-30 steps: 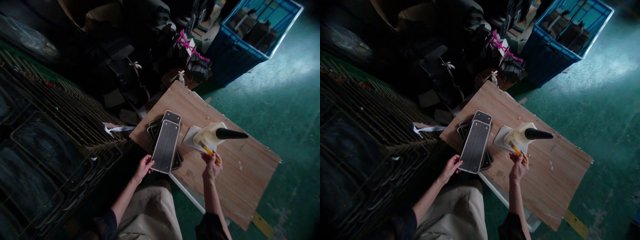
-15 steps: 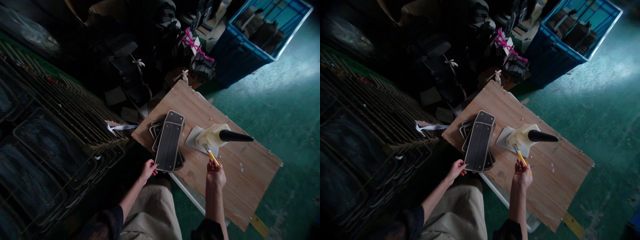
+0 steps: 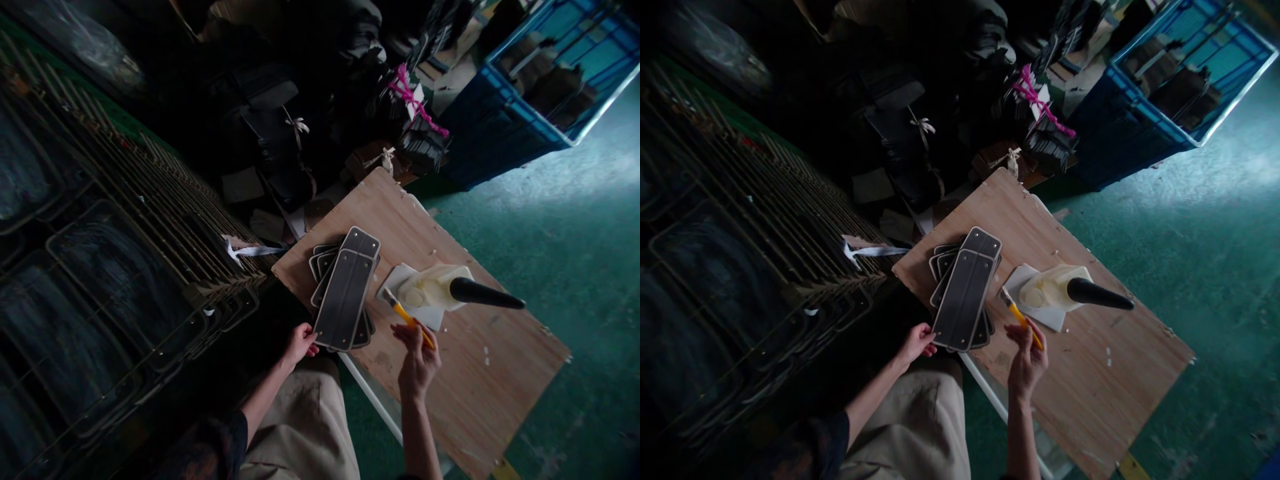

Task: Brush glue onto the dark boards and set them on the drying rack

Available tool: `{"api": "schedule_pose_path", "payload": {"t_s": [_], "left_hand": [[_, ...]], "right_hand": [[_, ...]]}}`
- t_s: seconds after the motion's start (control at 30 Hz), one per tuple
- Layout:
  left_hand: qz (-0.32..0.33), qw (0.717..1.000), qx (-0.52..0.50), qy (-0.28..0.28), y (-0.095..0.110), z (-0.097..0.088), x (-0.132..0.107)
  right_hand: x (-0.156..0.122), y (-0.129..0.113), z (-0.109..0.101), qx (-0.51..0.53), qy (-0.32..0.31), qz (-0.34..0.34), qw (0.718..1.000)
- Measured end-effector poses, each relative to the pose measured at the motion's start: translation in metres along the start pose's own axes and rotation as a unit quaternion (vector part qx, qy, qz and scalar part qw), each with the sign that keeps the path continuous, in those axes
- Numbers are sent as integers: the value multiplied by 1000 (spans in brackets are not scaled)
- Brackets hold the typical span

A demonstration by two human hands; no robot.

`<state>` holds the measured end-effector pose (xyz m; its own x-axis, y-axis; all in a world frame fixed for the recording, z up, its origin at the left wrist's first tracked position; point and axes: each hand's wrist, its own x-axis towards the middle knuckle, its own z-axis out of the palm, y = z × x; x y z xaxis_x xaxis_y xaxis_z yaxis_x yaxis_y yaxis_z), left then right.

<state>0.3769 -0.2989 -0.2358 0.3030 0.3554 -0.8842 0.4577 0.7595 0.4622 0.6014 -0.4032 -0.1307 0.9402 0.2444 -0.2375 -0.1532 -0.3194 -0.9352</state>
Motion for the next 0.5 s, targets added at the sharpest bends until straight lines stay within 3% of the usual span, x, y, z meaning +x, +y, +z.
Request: {"api": "schedule_pose_path", "payload": {"t_s": [0.13, 0.23, 0.37, 0.5], "left_hand": [[-14, 1000, 17, 2, -4, -1, 5], [-26, 999, 20, 9, -5, 0, 8], [-30, 999, 2, 12, -4, -1, 6], [-23, 1000, -17, 3, -2, -2, 3]], "right_hand": [[28, -10, 47, -172, -159, -126, 964], [51, -7, 64, -262, -198, -208, 921], [60, 1, 68, -310, -218, -251, 891], [32, 13, 49, -346, -249, -233, 874]]}}
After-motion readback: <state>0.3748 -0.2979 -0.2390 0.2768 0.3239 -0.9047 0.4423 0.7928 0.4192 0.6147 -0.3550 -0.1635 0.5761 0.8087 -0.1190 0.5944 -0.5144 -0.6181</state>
